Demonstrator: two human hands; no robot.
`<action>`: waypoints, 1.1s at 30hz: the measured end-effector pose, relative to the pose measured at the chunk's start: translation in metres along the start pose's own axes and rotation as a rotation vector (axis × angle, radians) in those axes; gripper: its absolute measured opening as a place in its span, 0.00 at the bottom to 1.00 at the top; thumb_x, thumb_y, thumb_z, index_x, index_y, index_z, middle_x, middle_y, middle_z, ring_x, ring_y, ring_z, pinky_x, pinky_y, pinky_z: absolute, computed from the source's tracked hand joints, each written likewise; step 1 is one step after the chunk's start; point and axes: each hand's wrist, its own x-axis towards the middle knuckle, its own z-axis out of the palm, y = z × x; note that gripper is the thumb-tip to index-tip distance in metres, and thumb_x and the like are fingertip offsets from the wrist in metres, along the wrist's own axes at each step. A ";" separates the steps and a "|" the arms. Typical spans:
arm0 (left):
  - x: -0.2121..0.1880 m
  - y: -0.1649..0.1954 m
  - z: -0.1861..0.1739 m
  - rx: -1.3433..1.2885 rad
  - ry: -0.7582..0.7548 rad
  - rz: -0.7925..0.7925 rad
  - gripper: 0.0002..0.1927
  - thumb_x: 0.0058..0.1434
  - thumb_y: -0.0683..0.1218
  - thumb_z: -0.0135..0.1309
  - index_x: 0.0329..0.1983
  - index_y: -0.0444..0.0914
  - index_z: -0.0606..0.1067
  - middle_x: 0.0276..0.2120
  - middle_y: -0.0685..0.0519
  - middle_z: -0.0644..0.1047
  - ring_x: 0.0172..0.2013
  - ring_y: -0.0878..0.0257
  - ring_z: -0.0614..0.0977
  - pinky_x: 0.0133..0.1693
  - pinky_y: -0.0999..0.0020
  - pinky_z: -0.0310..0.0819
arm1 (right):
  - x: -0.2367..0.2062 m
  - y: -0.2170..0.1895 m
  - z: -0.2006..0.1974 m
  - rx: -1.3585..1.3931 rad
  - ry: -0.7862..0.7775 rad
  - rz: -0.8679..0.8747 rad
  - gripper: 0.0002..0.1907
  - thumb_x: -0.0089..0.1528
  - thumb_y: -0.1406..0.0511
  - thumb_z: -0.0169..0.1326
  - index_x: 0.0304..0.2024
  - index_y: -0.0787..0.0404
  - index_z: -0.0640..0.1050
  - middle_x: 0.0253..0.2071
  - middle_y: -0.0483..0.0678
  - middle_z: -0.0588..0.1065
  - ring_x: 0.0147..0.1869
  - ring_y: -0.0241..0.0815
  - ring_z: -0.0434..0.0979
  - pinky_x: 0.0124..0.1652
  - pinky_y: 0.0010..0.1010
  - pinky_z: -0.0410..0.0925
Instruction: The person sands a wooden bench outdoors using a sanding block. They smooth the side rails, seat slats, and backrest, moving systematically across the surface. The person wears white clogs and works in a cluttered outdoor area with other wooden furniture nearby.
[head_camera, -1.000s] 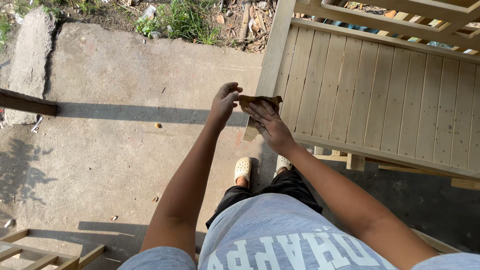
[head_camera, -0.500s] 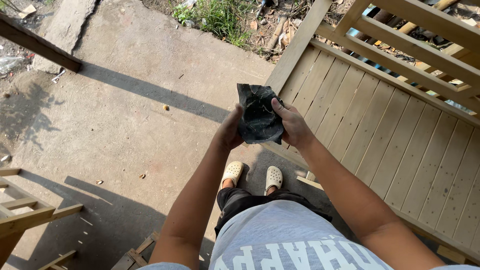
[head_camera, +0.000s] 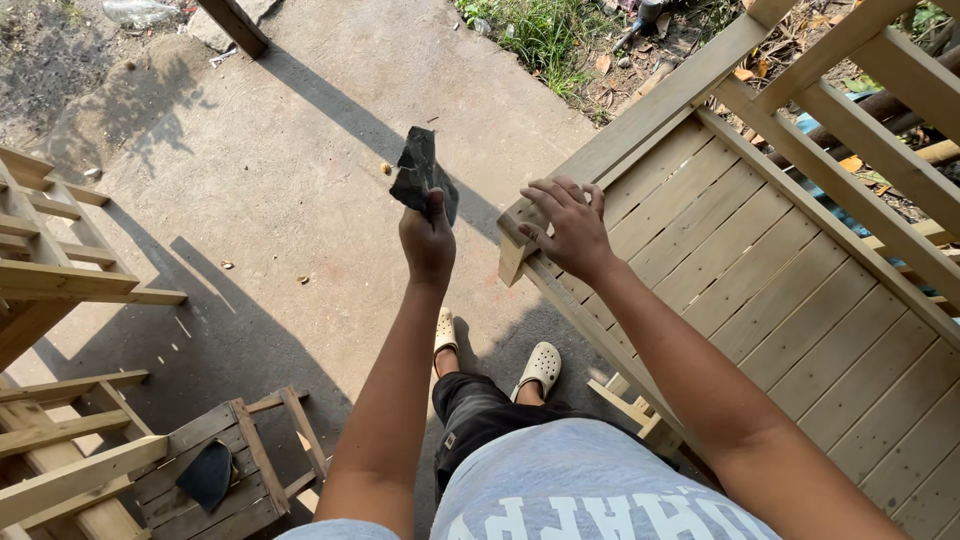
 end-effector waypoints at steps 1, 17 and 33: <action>-0.011 0.008 0.007 -0.004 -0.005 0.059 0.28 0.77 0.61 0.41 0.41 0.32 0.75 0.32 0.51 0.76 0.32 0.62 0.78 0.34 0.68 0.71 | -0.001 0.004 0.003 -0.051 0.012 -0.023 0.27 0.67 0.49 0.48 0.65 0.51 0.71 0.67 0.44 0.69 0.74 0.43 0.59 0.67 0.54 0.39; -0.043 0.069 0.104 0.157 -0.290 0.074 0.28 0.77 0.57 0.31 0.66 0.35 0.71 0.68 0.40 0.70 0.74 0.50 0.58 0.74 0.56 0.41 | 0.013 0.057 0.021 -0.038 0.024 0.008 0.21 0.72 0.54 0.42 0.66 0.50 0.70 0.71 0.43 0.66 0.82 0.43 0.50 0.73 0.56 0.26; -0.036 0.051 0.113 0.273 -0.298 -0.019 0.28 0.78 0.59 0.30 0.65 0.37 0.71 0.80 0.43 0.50 0.79 0.57 0.48 0.77 0.57 0.29 | 0.018 0.063 0.025 0.007 -0.155 0.201 0.20 0.73 0.52 0.38 0.64 0.47 0.69 0.70 0.39 0.64 0.83 0.37 0.47 0.75 0.56 0.24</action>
